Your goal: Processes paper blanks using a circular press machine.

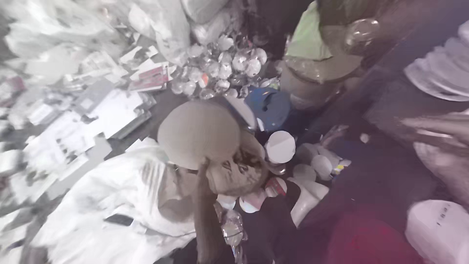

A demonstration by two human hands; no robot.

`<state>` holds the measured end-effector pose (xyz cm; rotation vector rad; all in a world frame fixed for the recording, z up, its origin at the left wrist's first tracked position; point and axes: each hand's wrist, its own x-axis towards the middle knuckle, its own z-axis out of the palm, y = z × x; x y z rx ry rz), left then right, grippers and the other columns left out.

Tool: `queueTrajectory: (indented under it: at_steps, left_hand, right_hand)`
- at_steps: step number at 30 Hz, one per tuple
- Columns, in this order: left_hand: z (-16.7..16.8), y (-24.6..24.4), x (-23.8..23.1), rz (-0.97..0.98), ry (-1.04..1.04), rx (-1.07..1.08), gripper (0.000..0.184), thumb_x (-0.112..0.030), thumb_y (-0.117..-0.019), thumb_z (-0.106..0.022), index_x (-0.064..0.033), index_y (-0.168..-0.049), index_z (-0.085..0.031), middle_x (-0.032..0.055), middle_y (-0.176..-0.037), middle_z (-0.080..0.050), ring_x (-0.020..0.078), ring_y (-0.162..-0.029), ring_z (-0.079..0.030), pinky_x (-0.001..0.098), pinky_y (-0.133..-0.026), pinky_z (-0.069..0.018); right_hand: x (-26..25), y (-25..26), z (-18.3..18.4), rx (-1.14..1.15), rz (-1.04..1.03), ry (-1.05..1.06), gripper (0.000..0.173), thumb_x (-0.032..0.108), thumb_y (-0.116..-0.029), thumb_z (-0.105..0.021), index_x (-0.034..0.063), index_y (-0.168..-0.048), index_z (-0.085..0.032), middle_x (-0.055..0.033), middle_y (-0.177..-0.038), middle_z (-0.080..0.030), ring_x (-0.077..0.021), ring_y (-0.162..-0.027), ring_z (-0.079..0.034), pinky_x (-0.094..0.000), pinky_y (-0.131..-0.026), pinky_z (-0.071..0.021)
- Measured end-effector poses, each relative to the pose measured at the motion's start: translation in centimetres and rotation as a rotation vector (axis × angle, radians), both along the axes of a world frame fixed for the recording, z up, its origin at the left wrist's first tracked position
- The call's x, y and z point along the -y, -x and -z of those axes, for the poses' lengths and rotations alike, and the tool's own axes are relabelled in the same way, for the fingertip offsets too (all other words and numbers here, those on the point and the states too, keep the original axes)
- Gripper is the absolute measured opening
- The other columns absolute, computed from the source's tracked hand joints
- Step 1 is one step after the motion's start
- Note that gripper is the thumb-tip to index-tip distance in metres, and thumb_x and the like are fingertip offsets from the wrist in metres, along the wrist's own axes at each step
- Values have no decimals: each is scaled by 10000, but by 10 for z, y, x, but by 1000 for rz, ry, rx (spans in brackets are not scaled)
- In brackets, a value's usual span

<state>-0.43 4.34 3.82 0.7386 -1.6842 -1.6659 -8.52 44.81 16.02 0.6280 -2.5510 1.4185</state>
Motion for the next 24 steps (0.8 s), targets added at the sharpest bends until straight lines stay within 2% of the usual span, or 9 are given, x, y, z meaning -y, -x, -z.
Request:
queueTrajectory:
  at_steps: [2, 5, 10, 12, 14, 16, 20, 22, 24]
  left_hand:
    - [-19, -3, -42, 296, -110, -120, 646, -143, -828, -767, -23, -1304, -346, -121, -1019, -664, -27, -908, -671, 194, -816, -585]
    - [-37, -12, -102, 838, -220, -145, 714, -233, -792, -841, -130, -1352, -411, -186, -1119, -692, -31, -1013, -671, 200, -892, -580]
    - [-31, -11, -179, 1648, -387, -85, 792, -147, -890, -746, -26, -1521, -282, -90, -1334, -629, 17, -1155, -633, 241, -1002, -546]
    - [-23, -7, -203, 1737, -403, -41, 875, -301, -918, -719, 11, -1553, -203, -14, -1433, -556, 50, -1227, -593, 273, -1042, -521]
    - [-5, 3, -218, 1751, -345, -34, 906, -529, -975, -574, 63, -1546, -196, 84, -1491, -482, 62, -1278, -536, 273, -1063, -477]
    - [-4, -1, -231, 1564, -289, 104, 692, -416, -1019, -516, 177, -1363, -421, 115, -1240, -609, -7, -1086, -585, 186, -947, -476]
    - [-29, -36, -204, 1567, -490, 208, 714, -631, -987, -436, -95, -1454, -507, 2, -1406, -599, 77, -1265, -566, 288, -1081, -458]
    - [-27, -38, -218, 1471, -357, 147, 673, -640, -998, -381, -106, -1330, -622, -21, -1259, -689, 67, -1154, -636, 274, -1014, -504]
    - [-27, -23, -243, 1380, -178, 47, 649, -618, -1005, -392, -67, -1215, -663, -52, -1045, -736, 19, -940, -679, 224, -864, -558]
  right_hand:
    - [14, 8, -2, 144, -192, 37, 790, 669, -943, -563, 153, -1529, -443, -8, -1522, -511, -154, -1350, -539, -352, -1067, -521]
    - [-2, -2, -10, 343, -385, 88, 898, 663, -920, -579, 218, -1628, -253, 34, -1533, -494, -122, -1314, -557, -318, -986, -565]
    - [-64, -74, 17, 771, -426, 420, 550, 377, -1010, -593, 174, -1512, -498, 52, -1431, -584, -38, -1239, -579, -235, -1021, -516]
    - [-87, -106, 36, 866, -346, 536, 581, 207, -973, -591, 189, -1535, -447, 35, -1421, -590, -51, -1196, -613, -253, -983, -548]
    - [-107, -129, 59, 847, -306, 557, 660, 248, -948, -624, 211, -1563, -387, 31, -1449, -562, -67, -1214, -604, -283, -995, -546]
    - [-123, -150, 74, 811, -252, 603, 712, 334, -922, -672, 217, -1562, -384, 34, -1449, -563, -73, -1222, -602, -302, -1002, -544]
    - [-122, -180, 85, 878, -31, 808, 601, 251, -909, -643, 249, -1485, -472, 72, -1271, -665, -45, -1061, -670, -271, -888, -590]
    - [-111, -181, 87, 888, -6, 868, 562, 271, -918, -632, 228, -1458, -479, 69, -1221, -686, -47, -1024, -688, -268, -866, -601]
    - [-106, -168, 93, 788, -200, 886, 745, 431, -950, -671, 198, -1578, -344, -4, -1462, -550, -111, -1230, -601, -331, -1025, -531]
